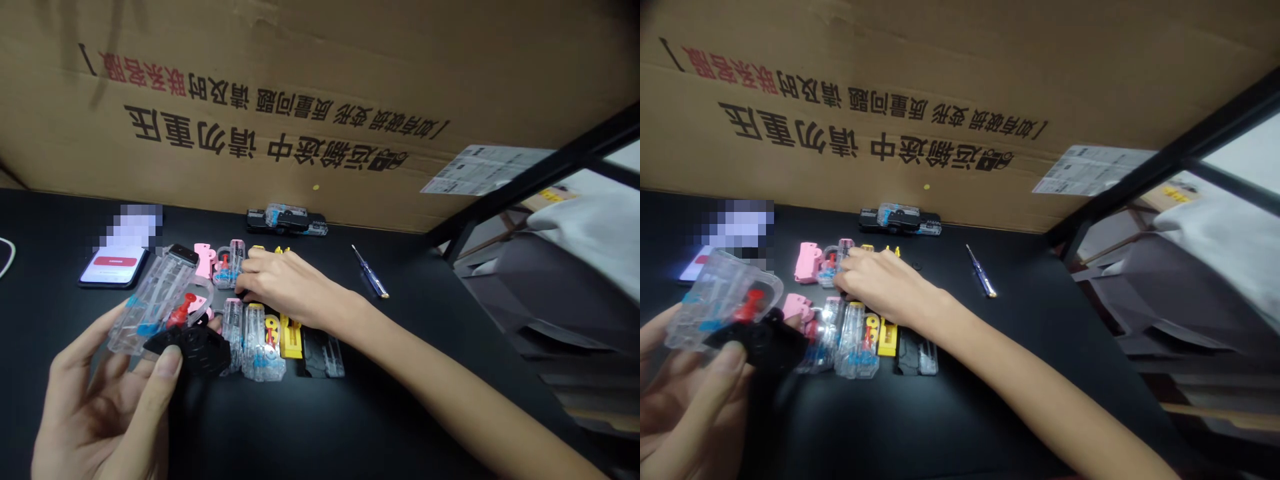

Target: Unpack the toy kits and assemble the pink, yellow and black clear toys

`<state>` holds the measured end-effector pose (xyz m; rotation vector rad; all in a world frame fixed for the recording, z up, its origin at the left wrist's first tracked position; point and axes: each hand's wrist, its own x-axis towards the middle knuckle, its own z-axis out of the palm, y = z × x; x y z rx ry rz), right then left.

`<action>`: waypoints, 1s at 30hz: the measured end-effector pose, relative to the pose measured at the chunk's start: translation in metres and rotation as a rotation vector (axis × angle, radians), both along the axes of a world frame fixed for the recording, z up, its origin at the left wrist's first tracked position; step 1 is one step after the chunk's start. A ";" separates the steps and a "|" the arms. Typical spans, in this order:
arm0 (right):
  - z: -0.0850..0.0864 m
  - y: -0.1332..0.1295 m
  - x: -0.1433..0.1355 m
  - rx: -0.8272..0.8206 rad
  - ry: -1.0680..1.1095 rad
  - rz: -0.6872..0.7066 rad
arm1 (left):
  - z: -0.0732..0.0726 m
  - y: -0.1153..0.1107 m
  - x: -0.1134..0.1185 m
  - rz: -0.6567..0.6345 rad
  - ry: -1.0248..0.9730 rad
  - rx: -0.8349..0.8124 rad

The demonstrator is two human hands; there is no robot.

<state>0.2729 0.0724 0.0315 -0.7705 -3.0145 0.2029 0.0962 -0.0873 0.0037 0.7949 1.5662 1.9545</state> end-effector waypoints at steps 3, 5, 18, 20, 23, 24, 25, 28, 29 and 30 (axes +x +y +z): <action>-0.001 0.000 0.001 0.001 0.009 -0.003 | 0.000 0.000 0.000 0.005 -0.021 -0.002; -0.002 0.000 0.001 -0.004 0.020 -0.006 | 0.000 0.000 0.000 -0.001 -0.025 0.002; -0.004 -0.001 0.004 -0.085 0.185 -0.013 | 0.000 0.000 0.002 -0.005 -0.011 0.001; -0.001 -0.001 0.005 -0.109 0.219 -0.010 | 0.000 0.000 0.002 -0.003 -0.005 -0.003; 0.005 -0.001 0.010 -0.144 0.288 -0.019 | 0.001 0.000 0.003 0.011 0.001 -0.013; 0.008 -0.001 0.012 -0.156 0.325 -0.027 | 0.002 -0.001 0.003 0.014 -0.003 -0.013; 0.012 -0.002 0.016 -0.167 0.369 -0.039 | 0.003 -0.001 0.004 0.013 -0.009 -0.011; 0.023 -0.005 0.030 -0.133 0.489 -0.102 | 0.004 -0.002 0.006 0.010 -0.035 -0.012; 0.027 -0.008 0.036 -0.100 0.512 -0.130 | 0.004 -0.002 0.006 0.011 -0.038 -0.013; 0.029 -0.010 0.043 -0.064 0.524 -0.158 | 0.003 -0.002 0.005 0.016 -0.036 -0.014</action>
